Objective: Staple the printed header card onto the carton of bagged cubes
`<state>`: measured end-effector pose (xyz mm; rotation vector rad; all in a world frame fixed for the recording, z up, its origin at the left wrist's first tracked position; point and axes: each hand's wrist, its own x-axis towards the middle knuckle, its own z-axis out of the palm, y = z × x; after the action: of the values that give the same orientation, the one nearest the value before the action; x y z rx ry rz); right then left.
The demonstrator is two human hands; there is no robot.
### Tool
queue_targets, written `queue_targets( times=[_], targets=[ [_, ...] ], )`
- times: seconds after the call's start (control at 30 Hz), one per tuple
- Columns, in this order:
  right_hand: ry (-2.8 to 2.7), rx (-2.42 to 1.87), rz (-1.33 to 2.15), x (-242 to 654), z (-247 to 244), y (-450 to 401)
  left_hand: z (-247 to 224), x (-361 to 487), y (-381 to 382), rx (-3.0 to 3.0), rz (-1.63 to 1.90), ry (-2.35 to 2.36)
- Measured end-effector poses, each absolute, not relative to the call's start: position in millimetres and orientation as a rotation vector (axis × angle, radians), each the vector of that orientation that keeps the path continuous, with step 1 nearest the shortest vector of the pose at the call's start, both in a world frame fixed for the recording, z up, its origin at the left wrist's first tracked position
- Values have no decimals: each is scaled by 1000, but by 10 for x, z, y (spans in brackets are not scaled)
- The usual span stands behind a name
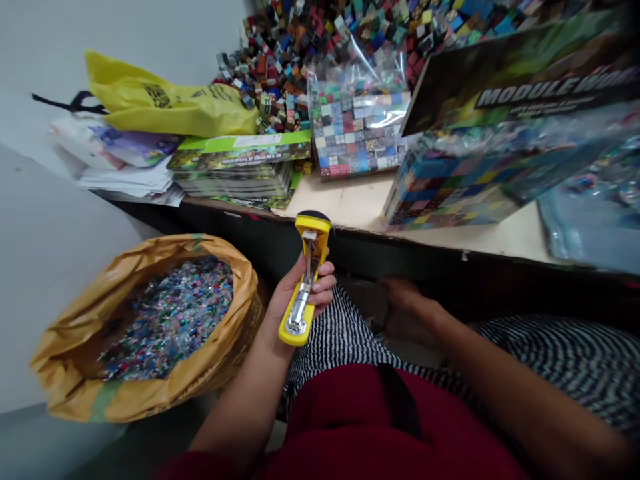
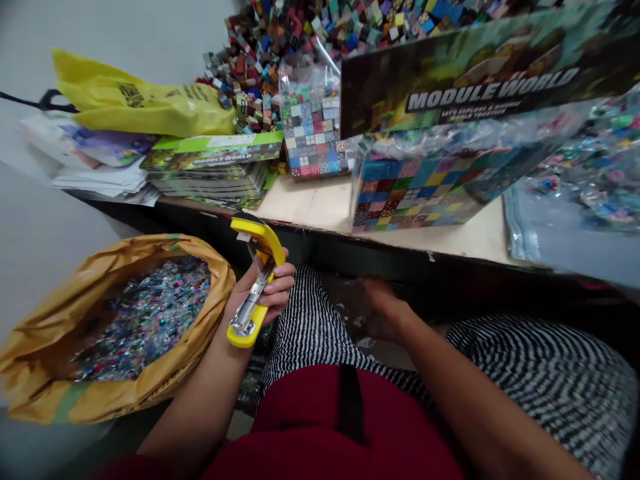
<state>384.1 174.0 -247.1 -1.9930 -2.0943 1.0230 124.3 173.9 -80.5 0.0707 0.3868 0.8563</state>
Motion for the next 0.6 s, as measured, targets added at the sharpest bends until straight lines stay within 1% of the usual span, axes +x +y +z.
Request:
queue_targets(
  times=[0.3, 0.43, 0.6],
  targets=[
    [-1793, -1974, 1078, 4269, -2324, 1377, -878, 1123, 1624, 30, 921, 403],
    [-1742, -1871, 1159, 4213, -2346, 1171, -900, 1066, 1510, 17, 986, 425],
    [-1735, -1763, 1227, 4023, -2372, 1209, -884, 1009, 1346, -7, 1062, 479]
  ],
)
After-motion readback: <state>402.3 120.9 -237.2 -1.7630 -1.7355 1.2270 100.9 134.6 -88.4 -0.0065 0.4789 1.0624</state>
